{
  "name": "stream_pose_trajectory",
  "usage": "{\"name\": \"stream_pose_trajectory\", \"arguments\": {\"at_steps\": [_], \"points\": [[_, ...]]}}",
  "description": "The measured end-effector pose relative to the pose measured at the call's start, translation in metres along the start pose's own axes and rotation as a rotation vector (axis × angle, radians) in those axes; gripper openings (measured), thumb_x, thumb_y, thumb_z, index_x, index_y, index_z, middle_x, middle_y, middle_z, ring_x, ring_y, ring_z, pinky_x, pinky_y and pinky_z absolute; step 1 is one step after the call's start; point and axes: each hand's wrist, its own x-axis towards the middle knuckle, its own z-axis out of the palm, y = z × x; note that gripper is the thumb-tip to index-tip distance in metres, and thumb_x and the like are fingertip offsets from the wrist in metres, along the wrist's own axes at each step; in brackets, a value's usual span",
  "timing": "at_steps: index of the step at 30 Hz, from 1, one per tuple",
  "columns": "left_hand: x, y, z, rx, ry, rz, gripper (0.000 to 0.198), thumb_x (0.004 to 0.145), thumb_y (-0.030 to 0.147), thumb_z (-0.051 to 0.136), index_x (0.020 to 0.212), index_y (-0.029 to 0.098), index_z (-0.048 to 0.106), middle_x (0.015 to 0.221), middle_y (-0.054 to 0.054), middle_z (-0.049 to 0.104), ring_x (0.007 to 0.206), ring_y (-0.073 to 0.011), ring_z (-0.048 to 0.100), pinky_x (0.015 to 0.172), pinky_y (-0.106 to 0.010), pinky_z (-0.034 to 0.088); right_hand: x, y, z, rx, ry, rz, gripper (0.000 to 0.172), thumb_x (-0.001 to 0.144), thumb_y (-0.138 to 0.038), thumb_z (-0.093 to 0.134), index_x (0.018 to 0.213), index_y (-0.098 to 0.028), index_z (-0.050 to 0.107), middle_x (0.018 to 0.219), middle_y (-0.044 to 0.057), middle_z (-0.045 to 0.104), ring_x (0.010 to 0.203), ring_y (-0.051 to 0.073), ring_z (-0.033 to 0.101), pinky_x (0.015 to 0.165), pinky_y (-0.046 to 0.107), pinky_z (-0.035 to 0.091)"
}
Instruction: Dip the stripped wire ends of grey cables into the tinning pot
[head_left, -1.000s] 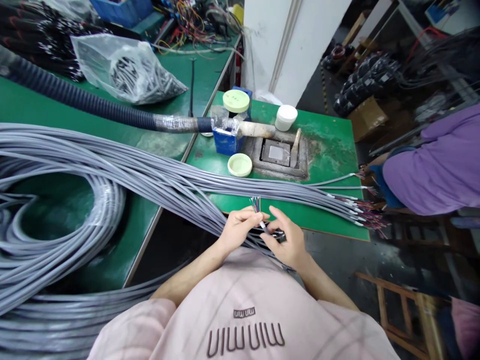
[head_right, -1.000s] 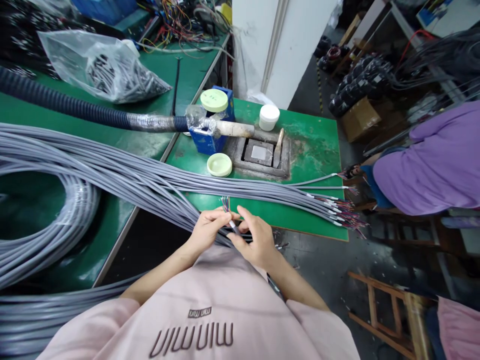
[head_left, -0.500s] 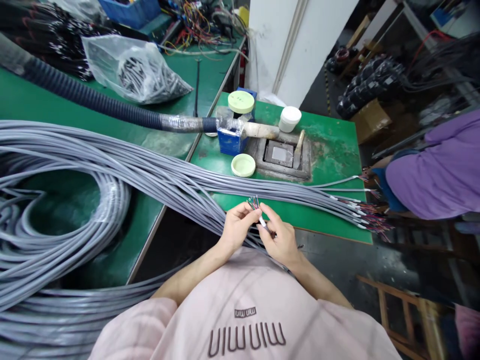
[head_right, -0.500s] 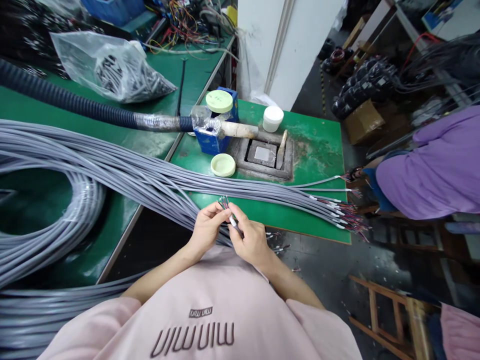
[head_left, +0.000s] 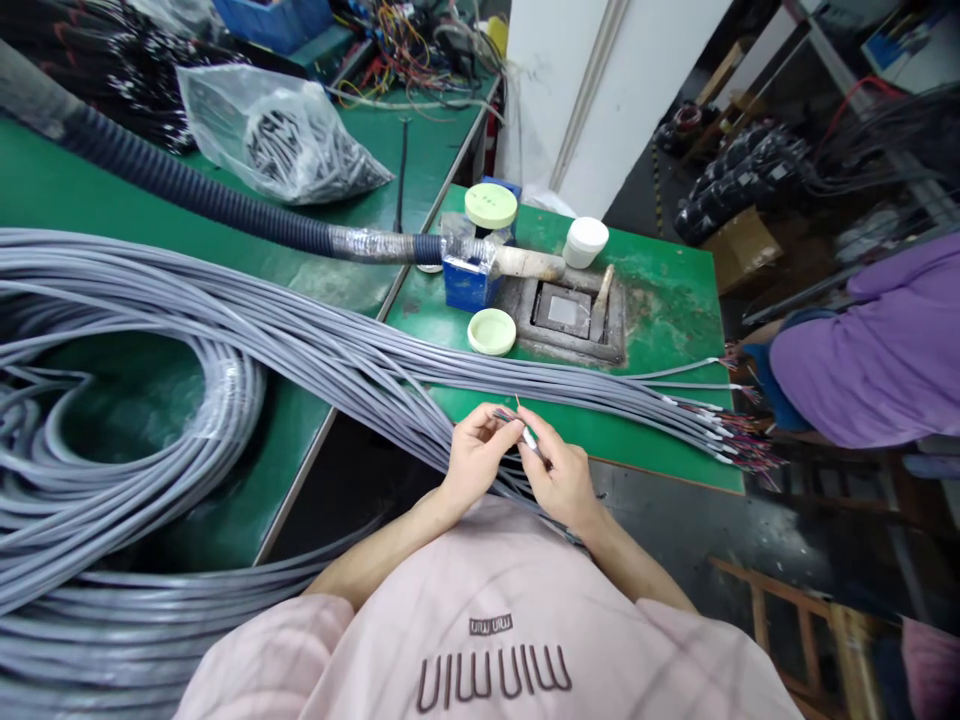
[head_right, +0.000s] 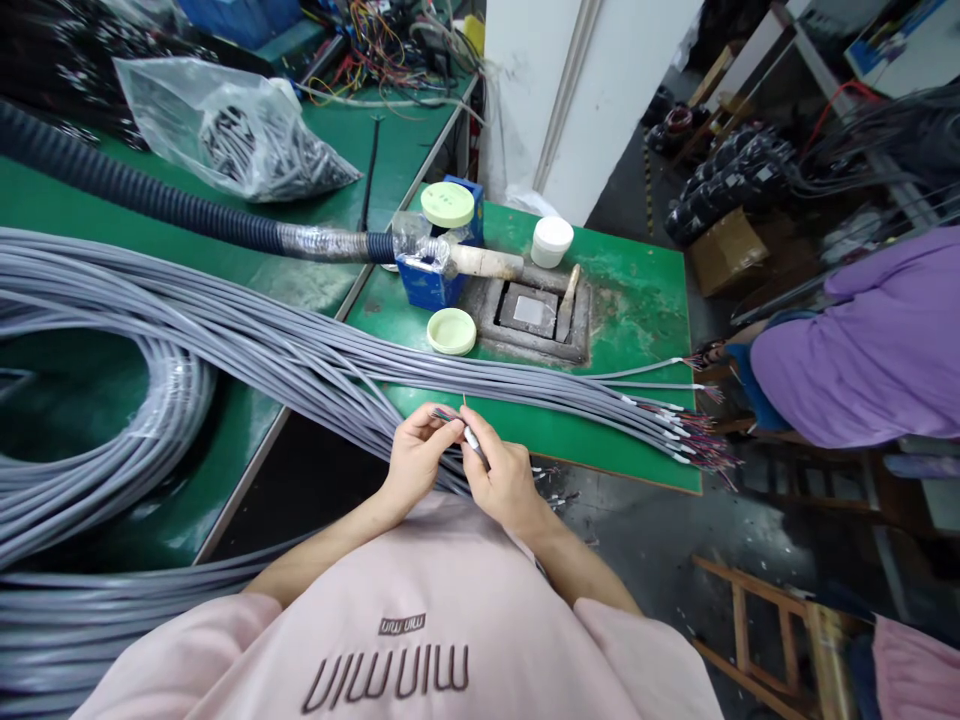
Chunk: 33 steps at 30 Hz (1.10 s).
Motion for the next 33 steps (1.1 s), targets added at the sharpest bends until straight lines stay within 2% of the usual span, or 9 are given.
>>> {"name": "stream_pose_trajectory", "arguments": {"at_steps": [3,5,9,12,14,17,21,25,33], "points": [[0.000,0.003,-0.004,0.037,-0.042,0.069,0.028,0.074,0.039,0.073,0.090,0.019,0.064,0.071,0.001,0.066,0.068,-0.0122,0.061,0.067,-0.025,0.049,0.008,0.001,-0.007,0.092,-0.011,0.116,0.040,0.088,-0.023,0.050,0.127,-0.019,0.059,0.075,0.003,0.070,0.051,0.010,0.056,0.053,0.022,0.048],[0.004,0.006,-0.012,0.125,-0.049,0.177,0.029,0.079,0.037,0.069,0.102,0.020,0.064,0.079,-0.001,0.069,0.075,-0.0144,0.064,0.073,-0.028,0.050,0.020,0.004,-0.014,0.237,-0.008,0.245,0.040,0.086,-0.025,0.053,0.125,-0.019,0.061,0.057,-0.003,0.061,0.043,0.009,0.047,0.046,0.022,0.042],[0.022,0.009,-0.038,0.556,0.078,0.501,0.028,0.083,0.033,0.064,0.108,0.021,0.064,0.088,-0.004,0.070,0.086,-0.0180,0.063,0.088,-0.034,0.046,0.060,0.017,-0.024,0.642,-0.016,0.417,0.046,0.081,-0.030,0.059,0.124,-0.016,0.059,0.038,-0.012,0.039,0.032,0.007,0.032,0.037,0.021,0.030],[0.038,0.007,-0.055,0.868,0.147,0.610,0.025,0.084,0.034,0.062,0.105,0.020,0.066,0.094,-0.006,0.070,0.093,-0.0218,0.061,0.092,-0.039,0.042,0.095,0.031,-0.024,0.808,-0.080,0.439,0.049,0.075,-0.032,0.064,0.120,-0.015,0.059,0.034,-0.014,0.037,0.029,0.005,0.026,0.035,0.020,0.025],[0.043,0.003,-0.060,0.980,0.120,0.658,0.025,0.085,0.033,0.060,0.105,0.020,0.066,0.096,-0.007,0.071,0.094,-0.0227,0.061,0.094,-0.040,0.040,0.115,0.039,-0.019,0.864,-0.149,0.466,0.050,0.071,-0.033,0.067,0.117,-0.014,0.060,0.033,-0.014,0.037,0.027,0.005,0.025,0.034,0.019,0.023],[0.043,-0.002,-0.061,1.044,0.062,0.709,0.024,0.086,0.030,0.059,0.106,0.019,0.066,0.096,-0.006,0.072,0.094,-0.0232,0.061,0.097,-0.040,0.037,0.137,0.050,-0.010,0.888,-0.213,0.507,0.053,0.066,-0.033,0.069,0.114,-0.013,0.060,0.032,-0.015,0.038,0.026,0.004,0.025,0.032,0.018,0.022],[0.041,-0.006,-0.061,1.067,0.045,0.677,0.023,0.086,0.031,0.059,0.105,0.021,0.068,0.091,-0.005,0.072,0.092,-0.0228,0.063,0.100,-0.041,0.035,0.153,0.059,0.000,0.838,-0.249,0.540,0.057,0.064,-0.031,0.070,0.116,-0.009,0.059,0.031,-0.014,0.039,0.025,0.004,0.025,0.031,0.018,0.021],[0.042,-0.008,-0.063,1.081,0.032,0.643,0.023,0.085,0.031,0.059,0.105,0.024,0.068,0.089,-0.004,0.073,0.089,-0.0216,0.064,0.102,-0.043,0.034,0.159,0.063,0.006,0.748,-0.272,0.576,0.060,0.062,-0.028,0.067,0.117,-0.006,0.058,0.031,-0.014,0.040,0.025,0.005,0.025,0.030,0.019,0.023],[0.042,-0.011,-0.064,1.100,0.005,0.697,0.023,0.086,0.028,0.058,0.105,0.023,0.068,0.087,-0.004,0.074,0.086,-0.0211,0.064,0.104,-0.043,0.033,0.161,0.064,0.012,0.593,-0.266,0.551,0.061,0.061,-0.032,0.065,0.115,-0.004,0.060,0.030,-0.013,0.040,0.024,0.006,0.027,0.029,0.019,0.022]]}}
